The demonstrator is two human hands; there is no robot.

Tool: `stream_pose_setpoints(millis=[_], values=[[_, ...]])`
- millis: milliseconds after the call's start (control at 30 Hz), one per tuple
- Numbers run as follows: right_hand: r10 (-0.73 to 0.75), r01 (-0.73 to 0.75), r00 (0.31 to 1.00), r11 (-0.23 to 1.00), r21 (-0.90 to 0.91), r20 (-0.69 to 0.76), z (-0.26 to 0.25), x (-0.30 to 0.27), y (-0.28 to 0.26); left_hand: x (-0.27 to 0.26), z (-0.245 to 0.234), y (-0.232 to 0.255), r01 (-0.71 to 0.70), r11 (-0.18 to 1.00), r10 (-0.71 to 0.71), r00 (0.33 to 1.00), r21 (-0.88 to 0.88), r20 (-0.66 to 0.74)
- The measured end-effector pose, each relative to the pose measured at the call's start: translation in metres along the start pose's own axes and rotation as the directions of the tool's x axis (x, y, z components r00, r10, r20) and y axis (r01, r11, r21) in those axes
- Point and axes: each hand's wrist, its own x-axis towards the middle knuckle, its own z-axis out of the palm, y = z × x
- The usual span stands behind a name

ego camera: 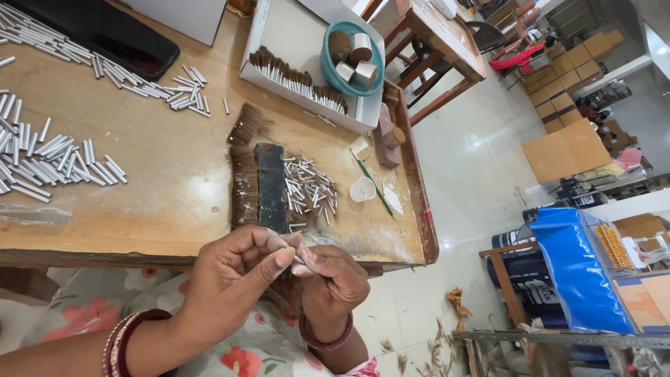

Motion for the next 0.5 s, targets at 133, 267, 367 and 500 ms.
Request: stream_pose_setpoints(millis=[133,267,367,500], values=[[-0.006,0.006,1.0,1.0,0.0,0.005,0.005,0.001,0.006,0.003,0.003,0.006,0.016,1.0,-0.016,1.0,0.016,-0.014],[-0.025,0.025,1.0,1.0,0.005,-0.005,0.004,0.0,0.01,0.001,0.003,0.005,0.036,0.999,-0.035,0.999,0.014,-0.02],[-0.026,0.027,0.999,0.999,-0.018,0.04,0.001,0.003,0.011,0.003,-0.004,0.006,-0.079,0.981,0.079,0.997,0.18,0.005],[0.008,0.018,0.995,0.962,-0.272,0.095,0.001,0.03,0.019,0.02,-0.017,0.032,-0.25,0.712,0.293,0.955,0.656,0.046]])
